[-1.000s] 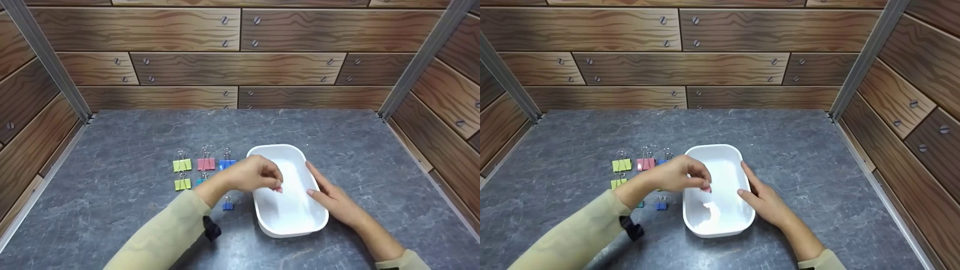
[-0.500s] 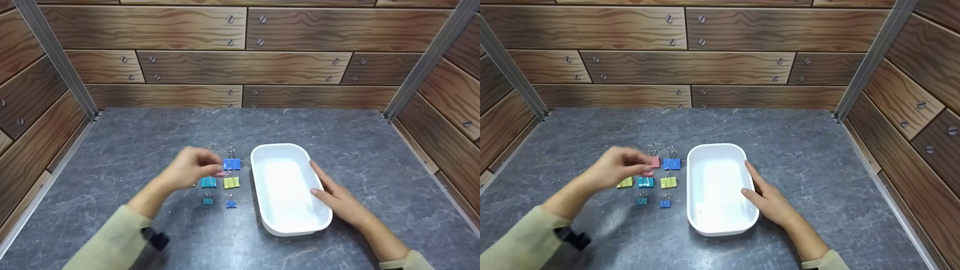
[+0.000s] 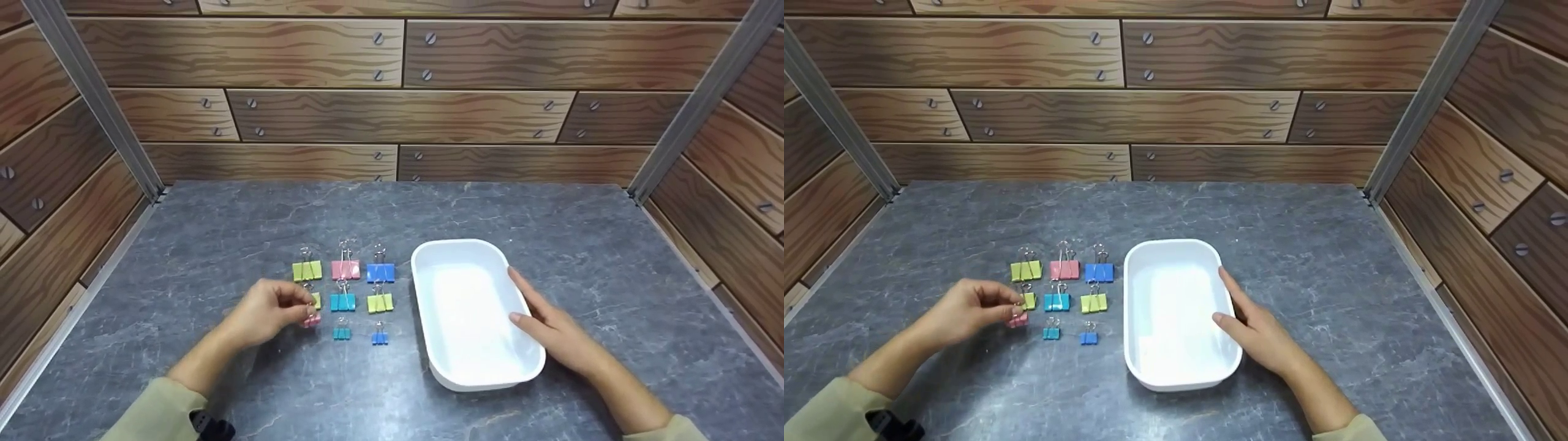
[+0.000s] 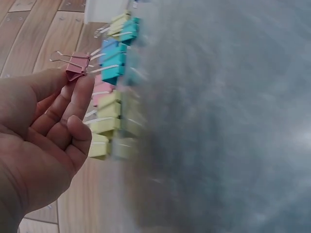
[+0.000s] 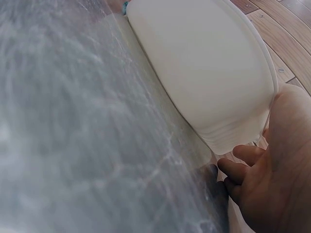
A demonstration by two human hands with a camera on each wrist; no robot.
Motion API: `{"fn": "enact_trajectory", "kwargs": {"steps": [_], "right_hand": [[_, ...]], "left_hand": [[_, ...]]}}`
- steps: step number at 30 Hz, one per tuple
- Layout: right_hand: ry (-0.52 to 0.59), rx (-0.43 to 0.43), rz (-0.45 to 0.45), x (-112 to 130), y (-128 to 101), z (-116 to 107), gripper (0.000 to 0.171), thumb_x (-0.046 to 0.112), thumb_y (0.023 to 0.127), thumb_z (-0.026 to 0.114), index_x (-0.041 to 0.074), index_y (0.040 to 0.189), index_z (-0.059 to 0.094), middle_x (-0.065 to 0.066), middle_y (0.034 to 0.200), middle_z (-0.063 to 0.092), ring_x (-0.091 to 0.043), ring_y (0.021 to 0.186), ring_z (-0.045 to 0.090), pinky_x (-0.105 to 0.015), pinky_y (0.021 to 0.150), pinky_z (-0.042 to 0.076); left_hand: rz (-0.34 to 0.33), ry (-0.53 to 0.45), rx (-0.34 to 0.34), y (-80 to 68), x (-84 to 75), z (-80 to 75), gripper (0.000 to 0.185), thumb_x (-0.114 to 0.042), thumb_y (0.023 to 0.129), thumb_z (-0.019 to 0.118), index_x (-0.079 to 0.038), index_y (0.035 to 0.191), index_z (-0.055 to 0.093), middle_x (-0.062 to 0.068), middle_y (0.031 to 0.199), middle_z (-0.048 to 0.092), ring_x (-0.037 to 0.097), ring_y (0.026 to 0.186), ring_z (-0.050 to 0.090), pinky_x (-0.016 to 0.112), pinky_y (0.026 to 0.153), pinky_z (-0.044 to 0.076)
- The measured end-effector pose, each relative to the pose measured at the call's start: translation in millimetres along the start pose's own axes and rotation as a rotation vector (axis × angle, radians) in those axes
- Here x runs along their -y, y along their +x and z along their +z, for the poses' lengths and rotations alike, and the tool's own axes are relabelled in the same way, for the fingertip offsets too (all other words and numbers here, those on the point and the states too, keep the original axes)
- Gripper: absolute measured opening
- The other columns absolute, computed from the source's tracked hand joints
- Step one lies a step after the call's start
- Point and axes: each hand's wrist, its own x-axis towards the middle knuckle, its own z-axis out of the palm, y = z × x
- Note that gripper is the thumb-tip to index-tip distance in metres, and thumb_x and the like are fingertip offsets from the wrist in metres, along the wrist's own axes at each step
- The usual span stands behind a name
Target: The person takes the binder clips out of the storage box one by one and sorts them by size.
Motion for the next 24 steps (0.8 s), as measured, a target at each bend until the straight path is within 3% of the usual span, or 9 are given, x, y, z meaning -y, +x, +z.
{"fn": "enact_trajectory", "kwargs": {"steps": [12,19,24], "right_hand": [[0.052,0.002,0.000,-1.2,-4.0,-0.7,0.072,0.029,0.110,0.059,0.033,0.170,0.021,-0.009,0.174,0.023,-0.031,0.152,0.032,-0.019,0.106,0.042],[0.037,-0.004,0.003,-2.1,-2.7,-3.2,0.072,0.030,0.110,0.060,0.035,0.170,0.021,-0.009,0.174,0.022,-0.032,0.153,0.029,-0.017,0.107,0.038],[0.016,-0.010,0.013,-0.2,2.4,-4.1,0.073,0.032,0.109,0.061,0.034,0.170,0.021,-0.013,0.173,0.024,-0.034,0.152,0.033,-0.019,0.105,0.041]], "left_hand": [[0.007,0.072,0.023,2.5,18.6,11.0,0.007,0.002,0.090,0.075,-0.001,0.095,0.080,0.002,0.080,0.073,0.010,0.071,0.064,0.022,0.062,0.052],[-0.007,0.119,-0.006,6.9,16.5,14.8,0.006,0.000,0.089,0.078,-0.003,0.093,0.081,0.000,0.080,0.073,0.013,0.073,0.063,0.023,0.064,0.053],[-0.017,0.174,-0.043,8.4,13.8,15.0,0.006,-0.001,0.089,0.080,-0.005,0.093,0.082,-0.001,0.081,0.074,0.012,0.073,0.064,0.025,0.065,0.054]]}}
